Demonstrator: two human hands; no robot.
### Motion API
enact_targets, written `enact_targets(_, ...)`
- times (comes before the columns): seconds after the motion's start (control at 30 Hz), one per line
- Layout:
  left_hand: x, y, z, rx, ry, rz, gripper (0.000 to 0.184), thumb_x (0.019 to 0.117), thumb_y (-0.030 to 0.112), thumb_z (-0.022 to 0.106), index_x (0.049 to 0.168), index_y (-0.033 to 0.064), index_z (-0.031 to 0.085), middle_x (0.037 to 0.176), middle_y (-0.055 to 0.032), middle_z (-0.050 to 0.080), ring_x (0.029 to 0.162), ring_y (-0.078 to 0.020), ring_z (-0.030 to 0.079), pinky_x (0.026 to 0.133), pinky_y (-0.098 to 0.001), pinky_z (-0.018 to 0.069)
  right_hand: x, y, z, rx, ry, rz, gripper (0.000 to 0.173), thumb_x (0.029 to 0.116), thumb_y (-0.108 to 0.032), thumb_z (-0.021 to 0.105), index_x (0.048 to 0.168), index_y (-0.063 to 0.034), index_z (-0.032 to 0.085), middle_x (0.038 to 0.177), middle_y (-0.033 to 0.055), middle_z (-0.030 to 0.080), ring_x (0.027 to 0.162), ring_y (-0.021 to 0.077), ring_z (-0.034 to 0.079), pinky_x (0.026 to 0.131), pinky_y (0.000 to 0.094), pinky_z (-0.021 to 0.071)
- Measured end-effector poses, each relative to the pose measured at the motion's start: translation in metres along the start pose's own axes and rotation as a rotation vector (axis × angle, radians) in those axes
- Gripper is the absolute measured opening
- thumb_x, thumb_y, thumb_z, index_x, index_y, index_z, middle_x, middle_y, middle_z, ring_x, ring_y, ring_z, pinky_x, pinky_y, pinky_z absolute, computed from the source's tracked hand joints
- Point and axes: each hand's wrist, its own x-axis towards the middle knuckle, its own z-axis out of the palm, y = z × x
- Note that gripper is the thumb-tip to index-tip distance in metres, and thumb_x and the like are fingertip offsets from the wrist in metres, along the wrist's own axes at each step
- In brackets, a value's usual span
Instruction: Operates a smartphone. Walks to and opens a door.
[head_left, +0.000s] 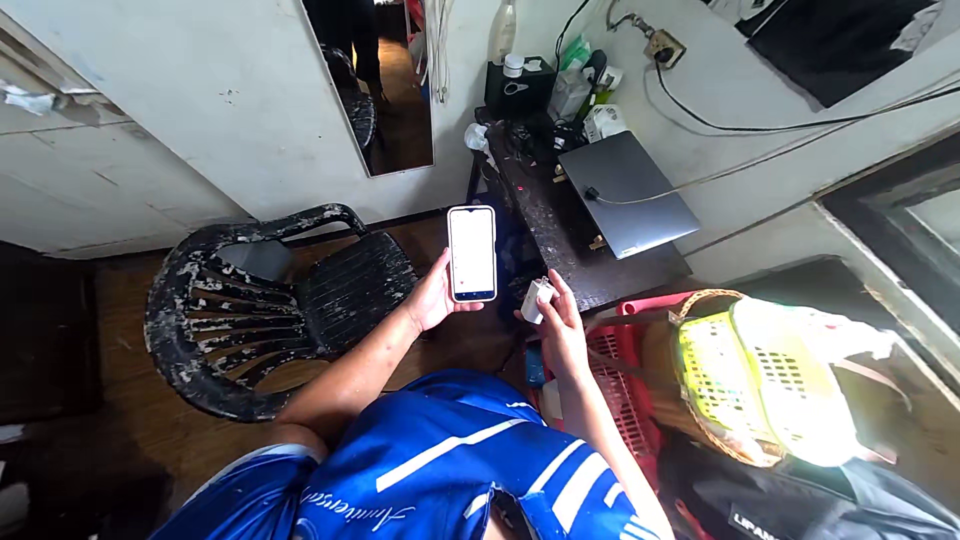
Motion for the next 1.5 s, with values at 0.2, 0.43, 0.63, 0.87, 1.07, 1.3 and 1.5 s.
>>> enact_targets(0.2,0.012,-0.004,0.011,0.008,0.007,0.003,0.068,0.1071,0.062,0.016,0.152,0.0177,0.040,0.133,-0.0174,0.065,0.109,-0.0340,0.071,0.083,-0.0469,0.0626,0.009,-0.001,-0.018,0.002,0.010,0.009,0.057,0.1034,-0.007,0.051,0.157,-0.0028,0.032,0.142,0.0199,0.053,0.113,0.0286,0.067,0.087,0.0457,0.0630)
enact_targets(0.43,0.017,-0.007,0.018,0.010,-0.007,0.016,0.068,0.1069,0.062,0.017,0.153,0.0179,0.039,0.135,-0.0180,0.064,0.110,-0.0351,0.070,0.084,-0.0485,0.0624,0.010,-0.005,-0.030,-0.002,0.031,0.013,0.057,0.1036,-0.007,0.051,0.157,-0.0037,0.033,0.142,0.0186,0.053,0.111,0.0280,0.068,0.086,0.0448,0.0635)
enact_targets(0.63,0.018,-0.008,0.021,0.024,-0.021,0.016,0.068,0.1069,0.062,0.016,0.153,0.0182,0.040,0.134,-0.0178,0.064,0.109,-0.0346,0.070,0.083,-0.0477,0.0627,0.010,-0.005,-0.038,-0.004,0.046,0.013,0.056,0.1042,-0.009,0.051,0.157,-0.0038,0.033,0.141,0.0192,0.053,0.112,0.0291,0.068,0.086,0.0453,0.0634)
enact_targets(0.87,0.023,-0.008,0.026,0.030,-0.017,0.023,0.068,0.1072,0.062,0.016,0.152,0.0165,0.041,0.134,-0.0183,0.064,0.109,-0.0345,0.071,0.083,-0.0477,0.0628,0.014,-0.006,-0.044,0.012,0.048,0.012,0.056,0.1041,-0.007,0.050,0.157,-0.0029,0.033,0.140,0.0197,0.054,0.111,0.0286,0.068,0.087,0.0449,0.0631)
enact_targets(1.07,0.027,-0.010,0.033,0.050,-0.009,0.030,0.070,0.1063,0.064,0.017,0.152,0.0168,0.041,0.132,-0.0175,0.066,0.107,-0.0335,0.071,0.083,-0.0470,0.0630,0.017,-0.008,-0.051,-0.007,0.028,0.036,0.056,0.1041,-0.008,0.050,0.158,-0.0049,0.033,0.143,0.0194,0.053,0.113,0.0291,0.068,0.087,0.0456,0.0632)
enact_targets(1.3,0.037,-0.019,0.042,0.039,-0.008,0.055,0.068,0.1068,0.062,0.017,0.152,0.0167,0.040,0.132,-0.0179,0.065,0.107,-0.0342,0.071,0.083,-0.0472,0.0630,0.022,-0.007,-0.063,0.014,0.003,0.038,0.056,0.1045,-0.007,0.051,0.157,-0.0032,0.033,0.141,0.0198,0.054,0.109,0.0288,0.069,0.085,0.0452,0.0639)
enact_targets(1.5,0.043,-0.028,0.052,0.045,-0.003,0.068,0.068,0.1067,0.063,0.017,0.152,0.0179,0.042,0.132,-0.0177,0.065,0.106,-0.0339,0.071,0.083,-0.0471,0.0629,0.024,-0.006,-0.078,0.006,0.003,0.046,0.055,0.1043,-0.007,0.052,0.157,-0.0044,0.035,0.142,0.0192,0.054,0.110,0.0286,0.069,0.085,0.0449,0.0639)
